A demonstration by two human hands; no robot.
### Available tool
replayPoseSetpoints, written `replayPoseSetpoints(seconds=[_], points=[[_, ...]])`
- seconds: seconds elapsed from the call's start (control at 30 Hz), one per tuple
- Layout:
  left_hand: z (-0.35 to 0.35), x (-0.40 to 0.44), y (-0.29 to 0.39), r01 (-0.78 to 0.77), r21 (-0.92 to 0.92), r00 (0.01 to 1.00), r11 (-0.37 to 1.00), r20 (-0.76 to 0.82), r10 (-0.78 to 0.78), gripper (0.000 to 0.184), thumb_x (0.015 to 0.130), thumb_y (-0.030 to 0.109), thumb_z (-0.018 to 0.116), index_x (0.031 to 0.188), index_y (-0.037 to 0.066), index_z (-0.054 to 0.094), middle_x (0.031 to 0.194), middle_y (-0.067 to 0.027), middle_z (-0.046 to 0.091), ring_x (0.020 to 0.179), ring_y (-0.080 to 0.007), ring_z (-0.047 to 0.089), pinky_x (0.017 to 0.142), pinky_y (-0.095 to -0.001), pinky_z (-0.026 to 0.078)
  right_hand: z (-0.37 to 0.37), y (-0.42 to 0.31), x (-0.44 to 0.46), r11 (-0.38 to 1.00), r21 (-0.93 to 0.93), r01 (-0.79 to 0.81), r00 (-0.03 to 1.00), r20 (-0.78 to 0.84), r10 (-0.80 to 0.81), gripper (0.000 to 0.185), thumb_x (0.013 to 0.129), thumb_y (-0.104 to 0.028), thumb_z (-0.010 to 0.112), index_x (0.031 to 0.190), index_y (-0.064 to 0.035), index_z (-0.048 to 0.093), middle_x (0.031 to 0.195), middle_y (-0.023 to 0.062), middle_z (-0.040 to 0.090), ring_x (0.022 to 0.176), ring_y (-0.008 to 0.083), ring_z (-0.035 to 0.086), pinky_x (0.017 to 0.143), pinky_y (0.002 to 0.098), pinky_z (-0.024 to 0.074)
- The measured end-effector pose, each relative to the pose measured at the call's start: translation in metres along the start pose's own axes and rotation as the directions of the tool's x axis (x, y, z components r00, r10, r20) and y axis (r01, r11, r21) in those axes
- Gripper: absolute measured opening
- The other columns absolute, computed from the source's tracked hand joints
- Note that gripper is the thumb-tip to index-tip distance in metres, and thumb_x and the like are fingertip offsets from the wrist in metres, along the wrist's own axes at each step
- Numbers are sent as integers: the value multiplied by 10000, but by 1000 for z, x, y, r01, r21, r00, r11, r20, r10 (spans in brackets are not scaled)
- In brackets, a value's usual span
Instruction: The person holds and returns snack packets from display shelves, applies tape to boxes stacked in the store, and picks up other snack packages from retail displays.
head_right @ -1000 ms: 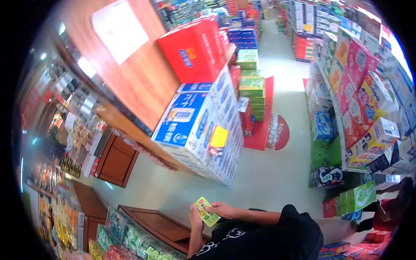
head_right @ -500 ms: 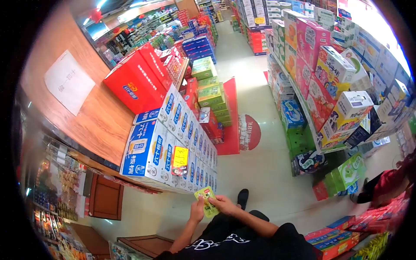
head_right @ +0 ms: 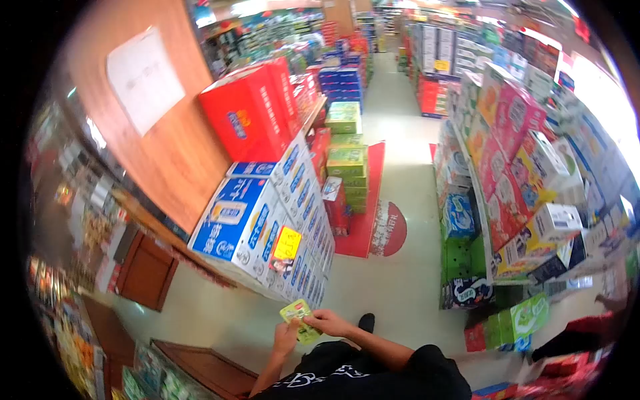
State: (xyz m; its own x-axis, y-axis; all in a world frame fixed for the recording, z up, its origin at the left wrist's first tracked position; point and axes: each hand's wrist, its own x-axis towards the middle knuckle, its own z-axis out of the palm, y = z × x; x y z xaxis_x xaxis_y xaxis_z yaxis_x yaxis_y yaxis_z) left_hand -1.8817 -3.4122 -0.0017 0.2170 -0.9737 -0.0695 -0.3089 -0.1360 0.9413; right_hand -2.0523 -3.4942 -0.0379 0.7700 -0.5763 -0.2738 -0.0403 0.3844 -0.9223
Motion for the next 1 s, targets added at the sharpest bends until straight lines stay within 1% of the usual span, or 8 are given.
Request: replayPoseSetpoints(seconds=[0.17, 0.27, 0.43, 0.63, 0.77, 0.87, 0.9, 1.0], points=[[-31, -86, -42, 254, -128, 909, 959, -307, -282, 458, 955, 352, 567, 742, -49, 630, 588, -6, 562, 585, -79, 512, 517, -300, 426, 72, 17, 20, 992, -122, -26, 964, 258, 57, 301, 962, -336, 580, 960, -46, 663, 797, -72, 593, 699, 33, 514, 611, 230, 431], [-39, -134, -63, 302, -352, 752, 886, -483, -448, 425, 956, 331, 576, 775, -47, 644, 665, 4, 586, 633, -67, 514, 559, -272, 439, 128, 39, 23, 972, 158, -174, 938, 326, 116, 328, 951, -359, 594, 923, -40, 662, 771, -67, 590, 673, 38, 502, 596, 233, 415], [-69, -178, -59, 176, -569, 544, 803, -624, -561, 421, 998, 329, 493, 891, -48, 646, 805, -16, 618, 731, -67, 535, 655, -246, 459, 196, 8, 28, 862, -501, -76, 925, 288, 249, 434, 942, -405, 576, 870, 18, 646, 716, 9, 609, 666, 71, 515, 598, 275, 429], [-98, -217, -103, 71, -570, 397, 818, -737, -548, 435, 1010, 338, 450, 901, -45, 625, 783, -39, 624, 754, -99, 540, 681, -279, 455, 255, 65, 92, 813, -582, 25, 810, 489, 325, 424, 934, -407, 590, 890, 10, 652, 722, 3, 599, 663, 79, 507, 591, 281, 428], [-135, -250, -124, 165, -540, 126, 825, -818, -561, 427, 1006, 332, 455, 888, -49, 609, 747, -41, 596, 706, -95, 519, 635, -296, 435, 321, 64, 128, 811, -584, 33, 616, 651, 444, 263, 931, -277, 610, 900, -16, 621, 712, -5, 571, 624, 68, 507, 555, 244, 419], [-157, -278, -155, -144, -593, -110, 792, -786, -608, 430, 1007, 335, 455, 891, -45, 621, 765, -34, 604, 713, -94, 523, 643, -291, 440, 376, 72, 150, 779, -624, 61, 436, 719, 542, 223, 928, -253, 614, 932, -31, 594, 708, -2, 560, 599, 81, 515, 543, 246, 430], [-177, -291, -129, 23, -590, -217, 807, -791, -572, 432, 1014, 330, 440, 917, -49, 625, 779, -34, 610, 720, -86, 521, 643, -274, 440, 394, 77, 157, 766, -640, 63, 377, 726, 575, 216, 927, -249, 616, 941, -35, 587, 706, -1, 558, 594, 85, 518, 541, 247, 435], [-184, -327, -176, -129, -624, -438, 771, -662, -609, 443, 1018, 352, 424, 917, -30, 624, 763, -31, 601, 720, -70, 518, 636, -259, 436, 433, 90, 180, 691, -711, 130, 261, 697, 668, 226, 921, -254, 622, 978, -39, 582, 753, 10, 578, 625, 95, 549, 571, 248, 472]])
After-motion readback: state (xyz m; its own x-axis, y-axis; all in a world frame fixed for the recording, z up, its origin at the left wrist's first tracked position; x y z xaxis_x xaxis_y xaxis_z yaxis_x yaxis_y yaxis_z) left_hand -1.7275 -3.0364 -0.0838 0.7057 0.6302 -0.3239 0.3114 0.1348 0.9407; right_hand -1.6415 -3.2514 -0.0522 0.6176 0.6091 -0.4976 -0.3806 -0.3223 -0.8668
